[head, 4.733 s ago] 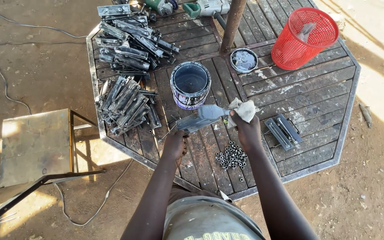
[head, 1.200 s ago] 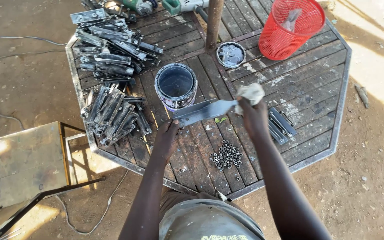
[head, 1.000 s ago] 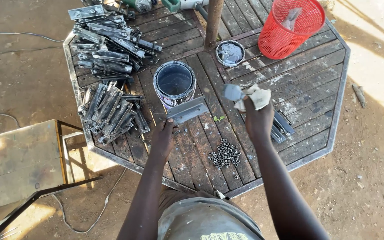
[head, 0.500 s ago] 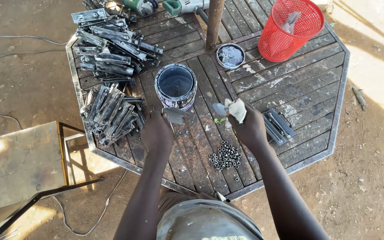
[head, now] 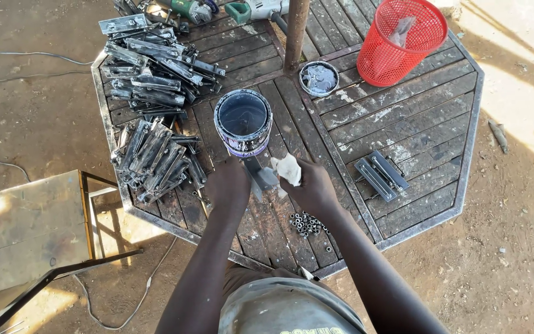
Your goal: Applying sealant to small metal brackets using an applicator and a cloth.
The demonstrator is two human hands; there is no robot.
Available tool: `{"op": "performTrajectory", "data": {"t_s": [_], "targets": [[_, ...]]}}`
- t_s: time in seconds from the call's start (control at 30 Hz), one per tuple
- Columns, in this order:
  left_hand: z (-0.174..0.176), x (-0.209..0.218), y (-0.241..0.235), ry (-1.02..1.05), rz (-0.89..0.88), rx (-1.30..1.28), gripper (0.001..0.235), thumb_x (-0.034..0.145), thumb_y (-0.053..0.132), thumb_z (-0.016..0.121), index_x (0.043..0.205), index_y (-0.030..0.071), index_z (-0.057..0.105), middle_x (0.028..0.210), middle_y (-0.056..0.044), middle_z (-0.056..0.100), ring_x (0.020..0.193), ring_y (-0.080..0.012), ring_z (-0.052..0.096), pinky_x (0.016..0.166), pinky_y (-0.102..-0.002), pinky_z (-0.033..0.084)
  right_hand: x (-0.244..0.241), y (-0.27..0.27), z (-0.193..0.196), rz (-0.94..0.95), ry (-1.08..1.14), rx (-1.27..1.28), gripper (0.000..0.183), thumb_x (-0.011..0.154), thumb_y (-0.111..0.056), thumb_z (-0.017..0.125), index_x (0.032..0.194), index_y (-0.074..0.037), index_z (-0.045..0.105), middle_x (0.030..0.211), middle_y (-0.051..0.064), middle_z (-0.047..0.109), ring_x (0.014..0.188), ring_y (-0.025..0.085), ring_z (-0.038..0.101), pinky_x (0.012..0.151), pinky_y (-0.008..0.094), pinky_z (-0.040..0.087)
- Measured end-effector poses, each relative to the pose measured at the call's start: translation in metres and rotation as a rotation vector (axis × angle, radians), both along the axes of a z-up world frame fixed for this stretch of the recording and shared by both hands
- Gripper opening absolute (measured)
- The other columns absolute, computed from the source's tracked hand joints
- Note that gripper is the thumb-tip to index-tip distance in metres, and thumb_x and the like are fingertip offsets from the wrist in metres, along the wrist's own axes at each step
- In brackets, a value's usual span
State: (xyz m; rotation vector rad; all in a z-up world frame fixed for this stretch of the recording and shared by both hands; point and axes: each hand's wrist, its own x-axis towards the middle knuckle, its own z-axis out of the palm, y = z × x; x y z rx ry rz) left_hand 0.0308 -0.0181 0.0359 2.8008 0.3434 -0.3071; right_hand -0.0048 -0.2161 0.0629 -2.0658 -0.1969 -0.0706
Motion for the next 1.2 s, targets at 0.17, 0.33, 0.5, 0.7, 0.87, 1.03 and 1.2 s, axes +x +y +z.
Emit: {"op": "performTrajectory", "data": {"t_s": [0.17,0.33,0.5,0.7,0.87,1.03,1.2], "targets": [[0.011,-0.006,-0.008,0.054,-0.023,0.001,0.03,0.106,0.027,0.05,0.111,0.005,0.07,0.099,-0.017,0.076,0.097,-0.0406,0.076,0.077,-0.056,0.063,0.003,0.01,0.032,-0.034,-0.035,0.167,0.032,0.084,-0.009,0.073,0.113,0.004,0.072,0.103,0.028,0.072,0.105,0.05,0.066,0.081,0.052,0.056],[0.005,-0.001,-0.002,0.074,0.007,-0.024,0.031,0.105,0.024,0.05,0.109,0.002,0.071,0.1,-0.02,0.076,0.097,-0.0433,0.076,0.077,-0.058,0.062,0.008,0.002,0.027,-0.046,-0.132,0.239,0.03,0.088,-0.007,0.073,0.116,0.002,0.073,0.108,0.026,0.073,0.113,0.039,0.066,0.083,0.048,0.056],[0.034,-0.001,0.0,0.074,-0.001,-0.057,0.034,0.107,0.023,0.047,0.109,0.001,0.072,0.098,-0.02,0.075,0.099,-0.0436,0.075,0.08,-0.058,0.063,-0.004,-0.004,0.026,0.058,-0.052,0.187,0.03,0.079,-0.001,0.074,0.109,0.004,0.074,0.102,0.028,0.073,0.104,0.041,0.069,0.085,0.049,0.055],[0.053,-0.004,-0.005,0.065,-0.001,-0.096,0.036,0.106,0.025,0.046,0.106,0.002,0.074,0.095,-0.02,0.075,0.098,-0.0439,0.075,0.078,-0.057,0.063,0.004,-0.005,0.033,-0.026,-0.1,0.258,0.028,0.082,0.002,0.071,0.109,0.008,0.069,0.102,0.029,0.07,0.103,0.031,0.063,0.086,0.05,0.051],[0.022,0.003,0.012,0.045,0.042,-0.217,0.044,0.108,0.027,0.039,0.104,-0.002,0.072,0.091,-0.023,0.073,0.094,-0.0434,0.076,0.076,-0.055,0.063,0.003,-0.008,0.04,-0.173,-0.052,0.411,0.021,0.09,-0.008,0.075,0.11,-0.001,0.074,0.103,0.013,0.073,0.098,0.016,0.06,0.088,0.042,0.051],[0.012,0.005,0.022,-0.022,0.07,-0.416,0.043,0.108,0.018,0.036,0.101,-0.008,0.07,0.081,-0.027,0.069,0.088,-0.0433,0.075,0.072,-0.05,0.061,0.005,0.009,0.015,-0.246,0.021,0.647,0.031,0.088,-0.007,0.078,0.118,-0.003,0.072,0.108,0.007,0.072,0.1,0.016,0.059,0.094,0.044,0.051],[-0.006,0.008,0.022,-0.029,0.169,-0.66,0.043,0.102,0.029,0.04,0.082,0.002,0.067,0.071,-0.021,0.063,0.072,-0.0336,0.071,0.061,-0.047,0.052,0.012,0.019,-0.015,-0.258,0.139,0.724,0.032,0.087,-0.009,0.081,0.118,-0.003,0.074,0.109,0.007,0.074,0.099,0.015,0.062,0.091,0.042,0.051]]}}
